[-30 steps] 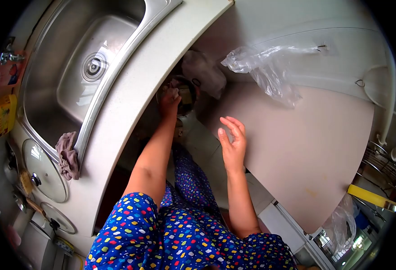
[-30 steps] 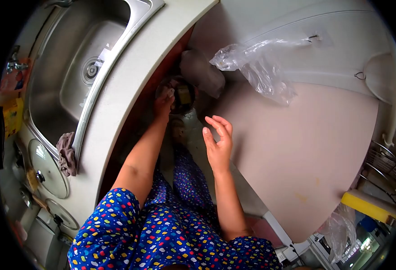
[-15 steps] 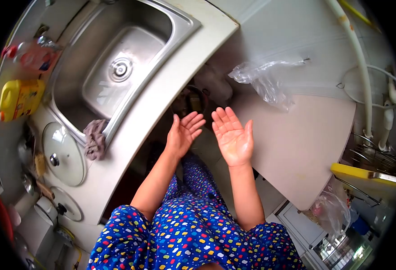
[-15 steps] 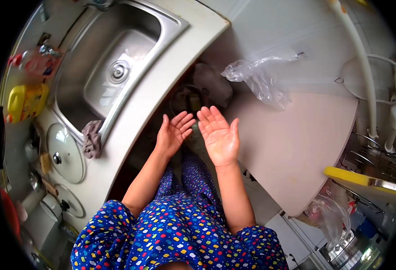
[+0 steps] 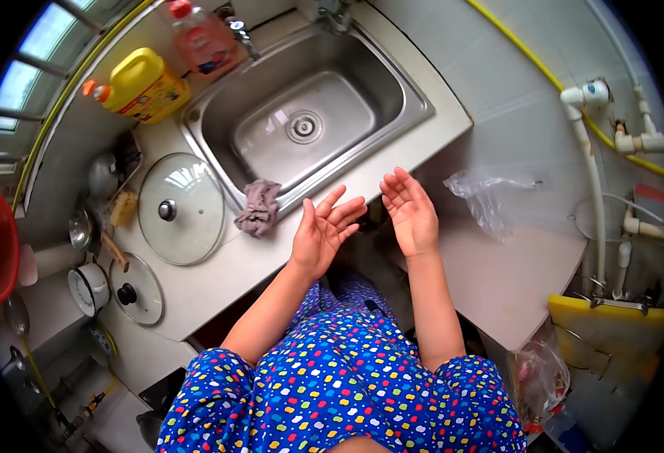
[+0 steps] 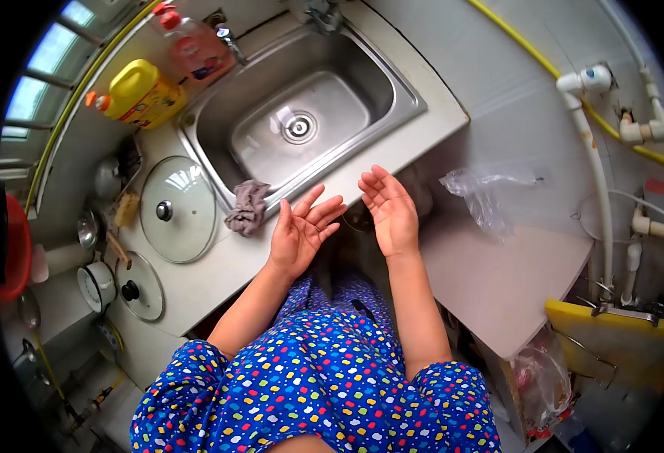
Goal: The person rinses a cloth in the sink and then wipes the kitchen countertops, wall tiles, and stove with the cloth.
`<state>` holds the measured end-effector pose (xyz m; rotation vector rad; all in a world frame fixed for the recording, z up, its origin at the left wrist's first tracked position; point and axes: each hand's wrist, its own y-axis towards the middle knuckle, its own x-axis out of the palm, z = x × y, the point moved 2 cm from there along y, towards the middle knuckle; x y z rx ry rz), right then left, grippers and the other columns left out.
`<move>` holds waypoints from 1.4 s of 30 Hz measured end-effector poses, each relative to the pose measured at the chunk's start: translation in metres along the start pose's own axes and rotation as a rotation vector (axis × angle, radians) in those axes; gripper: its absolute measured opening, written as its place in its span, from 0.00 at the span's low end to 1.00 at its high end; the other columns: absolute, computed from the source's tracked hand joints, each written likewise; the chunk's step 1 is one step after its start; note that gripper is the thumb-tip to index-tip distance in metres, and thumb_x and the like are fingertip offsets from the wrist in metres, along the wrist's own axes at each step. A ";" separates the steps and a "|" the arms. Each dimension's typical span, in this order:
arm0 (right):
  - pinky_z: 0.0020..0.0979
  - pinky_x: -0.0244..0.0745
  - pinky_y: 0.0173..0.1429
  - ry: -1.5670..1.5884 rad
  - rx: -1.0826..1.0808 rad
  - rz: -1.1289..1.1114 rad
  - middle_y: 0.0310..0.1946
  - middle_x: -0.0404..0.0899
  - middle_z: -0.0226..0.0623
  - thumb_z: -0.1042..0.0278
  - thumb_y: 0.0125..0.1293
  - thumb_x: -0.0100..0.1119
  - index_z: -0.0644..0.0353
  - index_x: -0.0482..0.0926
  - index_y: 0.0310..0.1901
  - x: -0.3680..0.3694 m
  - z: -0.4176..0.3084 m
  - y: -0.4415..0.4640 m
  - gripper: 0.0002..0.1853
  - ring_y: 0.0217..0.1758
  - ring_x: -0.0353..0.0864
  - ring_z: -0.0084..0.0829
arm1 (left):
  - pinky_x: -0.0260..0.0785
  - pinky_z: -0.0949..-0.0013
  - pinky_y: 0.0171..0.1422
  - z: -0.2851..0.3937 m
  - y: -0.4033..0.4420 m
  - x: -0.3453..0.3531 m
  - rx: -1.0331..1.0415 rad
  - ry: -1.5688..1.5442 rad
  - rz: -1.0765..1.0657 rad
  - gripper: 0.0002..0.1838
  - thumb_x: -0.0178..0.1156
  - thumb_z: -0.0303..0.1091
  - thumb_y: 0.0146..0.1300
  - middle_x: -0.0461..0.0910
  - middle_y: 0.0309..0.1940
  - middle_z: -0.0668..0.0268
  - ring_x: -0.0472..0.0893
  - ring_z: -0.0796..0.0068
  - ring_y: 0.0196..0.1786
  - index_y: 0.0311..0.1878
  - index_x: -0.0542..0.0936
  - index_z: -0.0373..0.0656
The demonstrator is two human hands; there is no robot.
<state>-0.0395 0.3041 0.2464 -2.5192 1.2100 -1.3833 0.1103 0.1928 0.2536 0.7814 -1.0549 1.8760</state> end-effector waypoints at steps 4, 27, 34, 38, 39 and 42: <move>0.27 0.73 0.44 -1.065 -0.379 -0.034 0.37 0.79 0.30 0.71 0.58 0.68 0.56 0.85 0.47 0.054 0.002 0.011 0.13 0.41 0.78 0.22 | 0.52 0.61 0.73 0.034 -0.004 -0.006 0.180 0.483 0.087 0.42 0.26 0.69 0.71 0.67 0.70 0.58 0.63 0.64 0.73 0.77 0.51 0.48; 0.28 0.76 0.42 -1.625 -0.157 -0.303 0.40 0.80 0.37 0.76 0.57 0.65 0.57 0.80 0.54 0.094 0.024 -0.003 0.21 0.37 0.80 0.29 | 0.69 0.58 0.62 0.085 -0.086 -0.091 0.372 2.168 0.188 0.21 0.57 0.34 0.57 0.71 0.62 0.53 0.71 0.53 0.63 0.55 0.78 0.43; 0.25 0.73 0.37 -0.620 0.167 -0.492 0.31 0.77 0.31 0.64 0.72 0.55 0.63 0.78 0.43 0.202 0.117 -0.025 0.10 0.33 0.76 0.24 | 0.76 0.70 0.42 0.138 -0.124 -0.077 0.542 0.266 0.384 0.15 0.46 0.39 0.76 0.81 0.46 0.66 0.81 0.78 0.39 0.58 0.75 0.45; 0.26 0.69 0.22 -0.116 0.652 -0.575 0.20 0.76 0.35 0.55 0.75 0.48 0.61 0.77 0.39 0.242 0.171 -0.044 0.17 0.19 0.73 0.26 | 0.68 0.76 0.17 0.169 -0.165 -0.047 0.404 -0.096 0.159 0.17 0.40 0.41 0.78 0.79 0.37 0.68 0.72 0.83 0.16 0.56 0.75 0.44; 0.26 0.69 0.19 -0.089 0.679 -0.684 0.18 0.76 0.36 0.55 0.75 0.48 0.61 0.78 0.39 0.248 0.173 -0.041 0.17 0.16 0.72 0.27 | 0.67 0.79 0.19 0.170 -0.171 -0.040 0.438 -0.050 0.143 0.17 0.39 0.40 0.78 0.75 0.29 0.70 0.70 0.85 0.17 0.56 0.75 0.45; 0.26 0.71 0.17 -0.341 0.718 -0.786 0.17 0.78 0.37 0.56 0.73 0.52 0.64 0.80 0.32 0.255 0.168 -0.025 0.19 0.12 0.74 0.30 | 0.65 0.79 0.21 0.158 -0.183 -0.021 0.608 0.106 0.387 0.17 0.38 0.39 0.78 0.70 0.24 0.71 0.68 0.84 0.17 0.57 0.74 0.43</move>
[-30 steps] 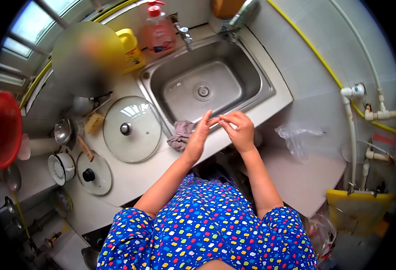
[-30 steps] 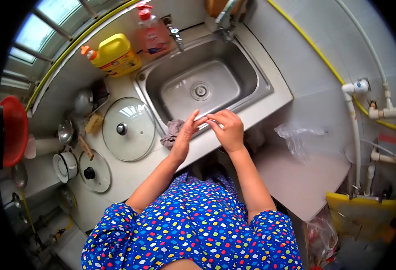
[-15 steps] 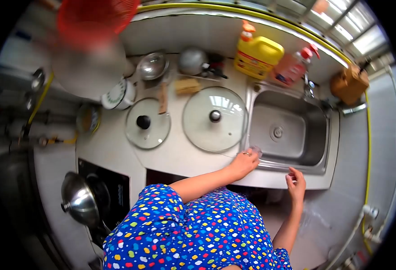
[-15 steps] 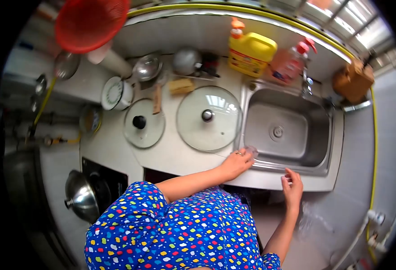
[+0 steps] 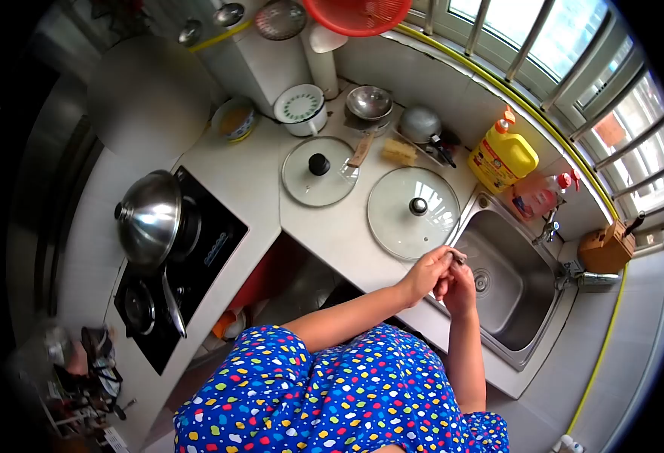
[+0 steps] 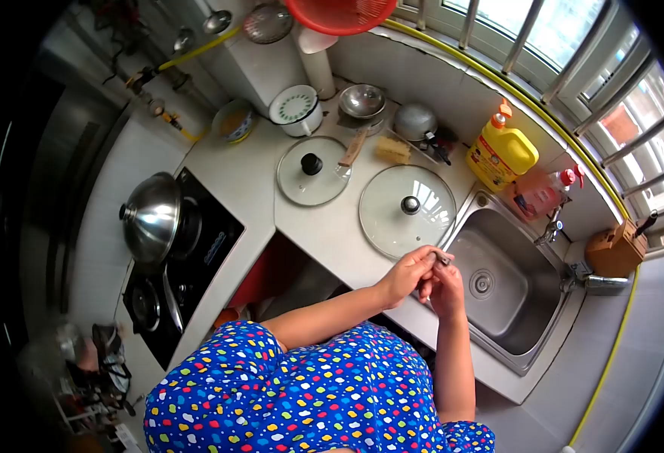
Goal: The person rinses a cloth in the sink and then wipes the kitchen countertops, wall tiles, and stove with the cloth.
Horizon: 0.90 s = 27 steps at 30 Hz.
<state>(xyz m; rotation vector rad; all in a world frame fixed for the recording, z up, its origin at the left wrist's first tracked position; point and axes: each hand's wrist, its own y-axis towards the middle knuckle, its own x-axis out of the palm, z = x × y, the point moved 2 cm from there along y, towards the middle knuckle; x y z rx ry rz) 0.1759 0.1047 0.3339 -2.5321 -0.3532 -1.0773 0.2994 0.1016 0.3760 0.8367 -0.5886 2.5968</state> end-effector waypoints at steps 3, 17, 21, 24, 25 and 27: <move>0.23 0.73 0.25 -0.436 0.054 0.034 0.21 0.79 0.34 0.61 0.69 0.59 0.64 0.80 0.28 0.015 0.006 0.016 0.15 0.19 0.78 0.25 | 0.63 0.81 0.26 0.001 -0.016 -0.028 0.135 0.014 0.123 0.16 0.40 0.38 0.78 0.72 0.26 0.70 0.69 0.86 0.23 0.56 0.75 0.42; 0.24 0.74 0.45 -0.730 -0.177 0.001 0.36 0.79 0.32 0.71 0.59 0.69 0.67 0.78 0.45 0.088 0.017 0.003 0.15 0.38 0.79 0.23 | 0.67 0.75 0.57 0.071 -0.064 -0.076 0.591 0.503 0.470 0.15 0.52 0.35 0.74 0.78 0.44 0.68 0.75 0.81 0.48 0.59 0.78 0.42; 0.22 0.72 0.44 -0.621 -0.302 -0.109 0.36 0.77 0.29 0.70 0.58 0.72 0.58 0.71 0.34 0.115 0.009 0.025 0.14 0.35 0.75 0.18 | 0.69 0.76 0.54 0.101 -0.078 -0.101 0.302 0.355 0.304 0.26 0.61 0.44 0.69 0.78 0.45 0.71 0.75 0.82 0.48 0.66 0.72 0.42; 0.20 0.70 0.39 -0.531 -0.119 -0.057 0.33 0.76 0.27 0.71 0.59 0.71 0.55 0.67 0.31 0.132 0.013 0.035 0.16 0.33 0.74 0.17 | 0.70 0.72 0.59 0.111 -0.093 -0.119 0.162 0.398 0.117 0.46 0.79 0.48 0.46 0.79 0.50 0.65 0.76 0.77 0.55 0.68 0.70 0.41; 0.20 0.70 0.37 -0.561 -0.022 -0.059 0.32 0.75 0.27 0.72 0.59 0.70 0.55 0.68 0.32 0.139 0.017 0.043 0.15 0.32 0.74 0.17 | 0.70 0.72 0.59 0.118 -0.099 -0.134 0.167 0.396 0.124 0.46 0.79 0.48 0.46 0.79 0.50 0.65 0.76 0.77 0.55 0.68 0.70 0.41; 0.23 0.71 0.32 -0.858 -0.126 -0.207 0.33 0.75 0.29 0.76 0.60 0.66 0.58 0.70 0.40 0.154 0.028 0.061 0.13 0.31 0.75 0.18 | 0.70 0.71 0.59 0.134 -0.111 -0.154 0.108 0.836 0.014 0.42 0.78 0.38 0.46 0.80 0.51 0.61 0.78 0.75 0.54 0.66 0.71 0.40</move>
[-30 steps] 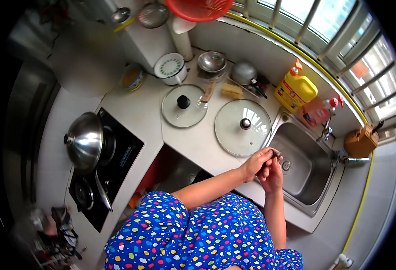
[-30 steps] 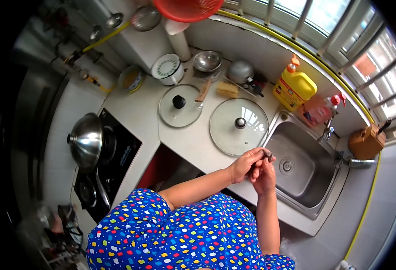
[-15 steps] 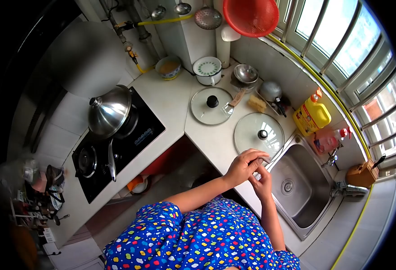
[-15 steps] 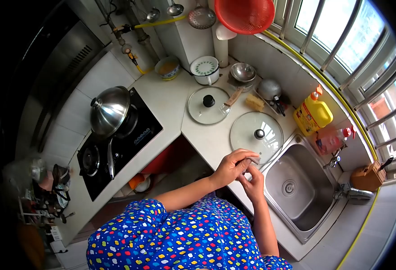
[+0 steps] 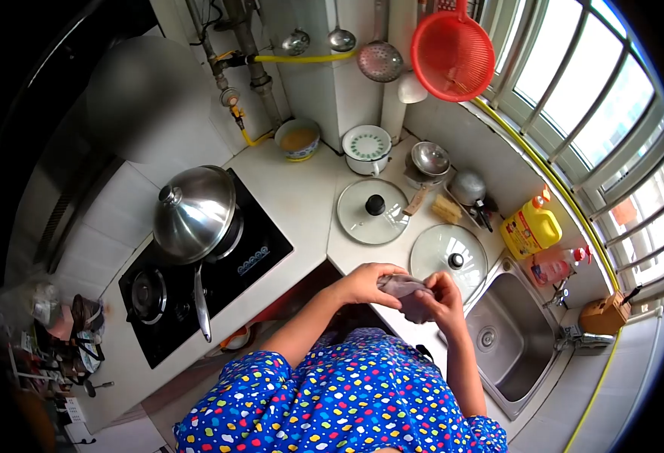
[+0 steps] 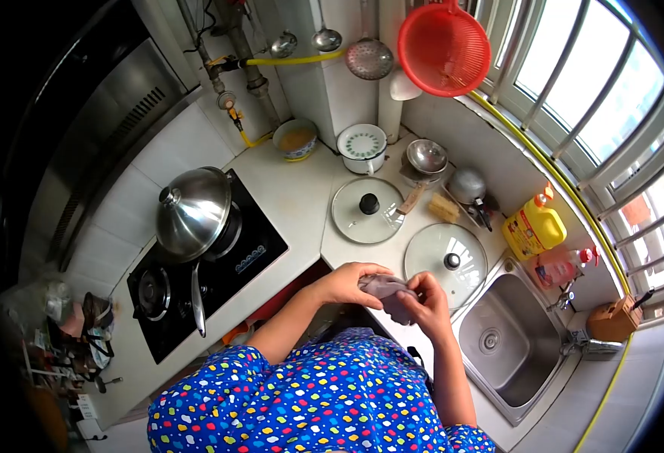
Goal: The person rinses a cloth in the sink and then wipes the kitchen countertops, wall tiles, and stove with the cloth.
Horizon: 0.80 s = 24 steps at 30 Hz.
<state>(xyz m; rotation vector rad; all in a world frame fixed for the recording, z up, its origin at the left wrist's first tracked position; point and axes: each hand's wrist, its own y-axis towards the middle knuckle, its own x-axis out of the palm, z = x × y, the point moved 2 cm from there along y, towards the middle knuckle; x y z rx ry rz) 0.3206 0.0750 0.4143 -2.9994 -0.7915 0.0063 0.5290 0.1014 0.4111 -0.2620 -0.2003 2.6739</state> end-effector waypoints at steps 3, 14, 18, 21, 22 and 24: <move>0.23 0.70 0.34 -0.044 0.228 -0.218 0.32 0.75 0.29 0.76 0.59 0.66 0.60 0.72 0.58 0.025 -0.023 0.016 0.24 0.32 0.73 0.18 | 0.71 0.72 0.57 -0.013 -0.021 -0.034 -0.033 -0.157 0.079 0.37 0.74 0.27 0.46 0.81 0.47 0.63 0.79 0.77 0.49 0.64 0.73 0.40; 0.24 0.75 0.47 0.378 0.316 -0.338 0.38 0.83 0.27 0.72 0.62 0.65 0.63 0.81 0.49 0.064 0.006 0.060 0.14 0.41 0.79 0.18 | 0.69 0.58 0.61 -0.080 -0.036 -0.029 0.095 -1.362 0.102 0.35 0.55 0.62 0.65 0.75 0.60 0.67 0.75 0.68 0.60 0.69 0.67 0.52; 0.23 0.73 0.46 0.277 0.402 -0.377 0.40 0.81 0.27 0.68 0.64 0.64 0.61 0.74 0.59 0.069 -0.008 0.068 0.22 0.40 0.78 0.20 | 0.69 0.65 0.61 -0.084 -0.045 -0.012 -0.033 -1.175 0.288 0.35 0.63 0.44 0.66 0.75 0.56 0.65 0.75 0.72 0.59 0.73 0.61 0.48; 0.22 0.72 0.42 0.386 0.277 -0.253 0.40 0.80 0.27 0.64 0.65 0.65 0.60 0.73 0.59 0.072 0.008 0.073 0.23 0.38 0.77 0.18 | 0.67 0.67 0.64 -0.064 -0.052 -0.036 0.125 -1.105 0.438 0.52 0.68 0.26 0.58 0.74 0.50 0.64 0.75 0.71 0.56 0.78 0.43 0.47; 0.23 0.73 0.42 0.410 0.348 -0.230 0.43 0.80 0.28 0.61 0.66 0.64 0.60 0.74 0.57 0.065 0.020 0.076 0.21 0.39 0.78 0.19 | 0.68 0.71 0.60 -0.048 -0.055 -0.044 0.222 -0.987 0.479 0.48 0.66 0.24 0.59 0.74 0.45 0.66 0.75 0.75 0.51 0.77 0.49 0.47; 0.23 0.74 0.44 0.368 0.346 -0.213 0.43 0.81 0.30 0.62 0.67 0.63 0.61 0.74 0.56 0.061 0.024 0.079 0.19 0.41 0.80 0.21 | 0.68 0.70 0.61 -0.032 -0.063 -0.061 0.194 -0.738 0.432 0.42 0.68 0.23 0.56 0.73 0.44 0.67 0.74 0.74 0.50 0.74 0.61 0.45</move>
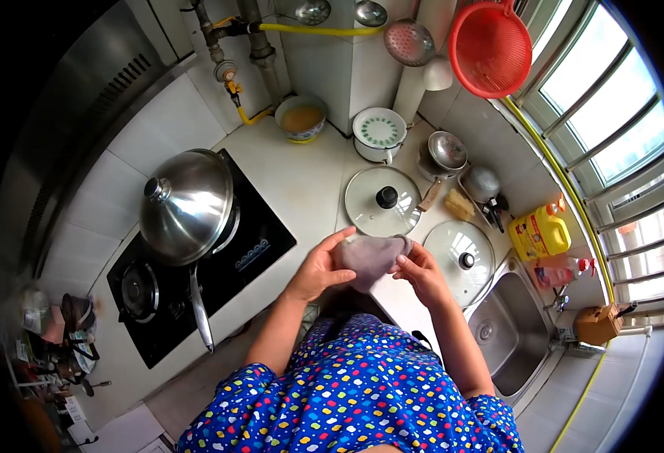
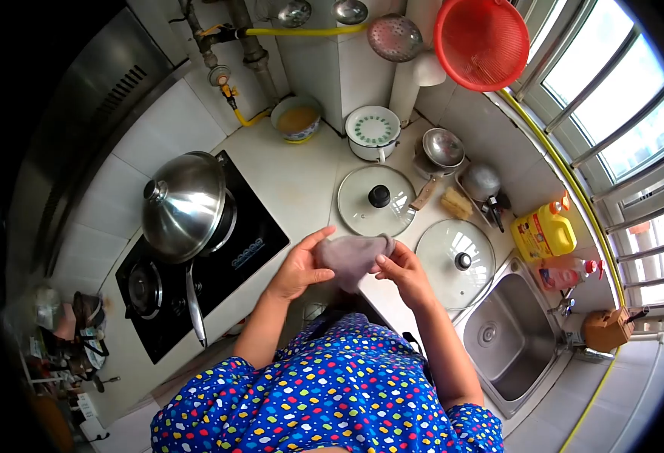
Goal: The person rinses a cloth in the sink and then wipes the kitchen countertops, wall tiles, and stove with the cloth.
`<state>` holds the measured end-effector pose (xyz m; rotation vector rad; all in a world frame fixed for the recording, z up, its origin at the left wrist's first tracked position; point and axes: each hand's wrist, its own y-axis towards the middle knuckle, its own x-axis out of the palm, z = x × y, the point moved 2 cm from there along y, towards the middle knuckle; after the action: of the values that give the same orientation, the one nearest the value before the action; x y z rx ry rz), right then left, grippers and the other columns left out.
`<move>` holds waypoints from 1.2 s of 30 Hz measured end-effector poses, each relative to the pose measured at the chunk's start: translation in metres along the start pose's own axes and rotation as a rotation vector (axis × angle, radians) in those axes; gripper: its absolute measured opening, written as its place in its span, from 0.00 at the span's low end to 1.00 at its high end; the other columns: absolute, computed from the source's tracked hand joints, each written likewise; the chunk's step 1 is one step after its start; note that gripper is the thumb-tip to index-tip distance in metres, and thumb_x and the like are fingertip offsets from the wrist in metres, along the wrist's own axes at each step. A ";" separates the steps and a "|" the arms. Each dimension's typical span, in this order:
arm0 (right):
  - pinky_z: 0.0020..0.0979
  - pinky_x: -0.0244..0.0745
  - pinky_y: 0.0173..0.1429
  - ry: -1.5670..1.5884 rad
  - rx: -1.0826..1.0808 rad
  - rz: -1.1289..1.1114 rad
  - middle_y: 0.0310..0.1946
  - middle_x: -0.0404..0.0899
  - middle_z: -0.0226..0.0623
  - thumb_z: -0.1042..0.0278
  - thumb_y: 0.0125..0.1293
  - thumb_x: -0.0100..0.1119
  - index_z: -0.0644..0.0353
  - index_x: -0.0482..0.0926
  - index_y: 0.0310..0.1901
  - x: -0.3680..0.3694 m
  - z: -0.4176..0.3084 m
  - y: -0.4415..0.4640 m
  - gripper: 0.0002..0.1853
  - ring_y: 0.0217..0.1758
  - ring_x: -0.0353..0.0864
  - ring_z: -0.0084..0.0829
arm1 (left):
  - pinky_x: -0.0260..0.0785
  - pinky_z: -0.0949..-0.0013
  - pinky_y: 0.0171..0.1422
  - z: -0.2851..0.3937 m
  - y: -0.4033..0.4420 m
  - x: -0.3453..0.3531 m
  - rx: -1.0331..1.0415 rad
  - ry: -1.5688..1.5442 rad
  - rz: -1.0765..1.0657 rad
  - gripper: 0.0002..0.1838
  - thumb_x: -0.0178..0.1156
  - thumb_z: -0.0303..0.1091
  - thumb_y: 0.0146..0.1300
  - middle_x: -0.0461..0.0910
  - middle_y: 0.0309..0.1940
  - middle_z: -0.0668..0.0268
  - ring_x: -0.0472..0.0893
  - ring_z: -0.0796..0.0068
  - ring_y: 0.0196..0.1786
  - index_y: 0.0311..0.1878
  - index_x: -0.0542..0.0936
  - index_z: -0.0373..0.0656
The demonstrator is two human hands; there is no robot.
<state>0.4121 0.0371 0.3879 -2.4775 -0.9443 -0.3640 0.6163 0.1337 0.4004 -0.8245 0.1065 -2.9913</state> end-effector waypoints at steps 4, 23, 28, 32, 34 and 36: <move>0.23 0.75 0.40 -0.237 0.064 0.018 0.38 0.83 0.32 0.64 0.67 0.62 0.63 0.76 0.52 0.011 -0.005 0.011 0.16 0.36 0.82 0.22 | 0.69 0.71 0.40 0.041 0.000 -0.015 0.243 1.052 0.342 0.21 0.72 0.21 0.44 0.76 0.33 0.66 0.77 0.73 0.36 0.46 0.85 0.44; 0.37 0.74 0.62 -1.565 0.031 0.025 0.63 0.70 0.43 0.64 0.49 0.71 0.62 0.72 0.60 -0.027 0.075 0.003 0.34 0.65 0.70 0.42 | 0.57 0.54 0.74 -0.086 0.126 -0.143 -0.123 1.894 0.478 0.29 0.57 0.38 0.66 0.62 0.71 0.54 0.59 0.49 0.74 0.69 0.66 0.39; 0.34 0.77 0.52 -1.653 -0.035 0.090 0.51 0.74 0.42 0.73 0.50 0.63 0.67 0.74 0.52 -0.024 0.091 0.018 0.24 0.56 0.75 0.39 | 0.59 0.54 0.73 -0.084 0.182 -0.176 -0.008 1.890 0.391 0.28 0.58 0.36 0.66 0.59 0.73 0.62 0.55 0.53 0.76 0.68 0.67 0.42; 0.31 0.78 0.42 -1.728 -0.077 0.118 0.42 0.73 0.43 0.75 0.50 0.60 0.67 0.78 0.43 -0.021 0.093 0.024 0.16 0.48 0.76 0.37 | 0.63 0.52 0.71 -0.082 0.236 -0.192 0.037 1.914 0.288 0.27 0.59 0.36 0.64 0.62 0.71 0.62 0.57 0.51 0.75 0.67 0.69 0.44; 0.30 0.78 0.41 -1.758 -0.039 0.103 0.41 0.73 0.43 0.75 0.49 0.60 0.68 0.79 0.41 -0.018 0.093 0.026 0.15 0.47 0.76 0.37 | 0.64 0.52 0.70 -0.083 0.258 -0.199 0.114 1.893 0.308 0.27 0.60 0.36 0.63 0.62 0.70 0.62 0.57 0.50 0.74 0.67 0.70 0.46; 0.29 0.78 0.40 -1.785 -0.009 0.087 0.40 0.73 0.43 0.74 0.49 0.61 0.68 0.79 0.39 -0.012 0.089 0.030 0.14 0.46 0.76 0.37 | 0.65 0.52 0.69 -0.083 0.274 -0.205 0.084 1.945 0.271 0.28 0.61 0.36 0.61 0.62 0.70 0.62 0.58 0.50 0.74 0.66 0.70 0.49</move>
<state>0.4308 0.0555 0.2967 -2.3227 -1.2277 2.1339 0.7549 -0.1235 0.2041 1.9206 0.0904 -2.2207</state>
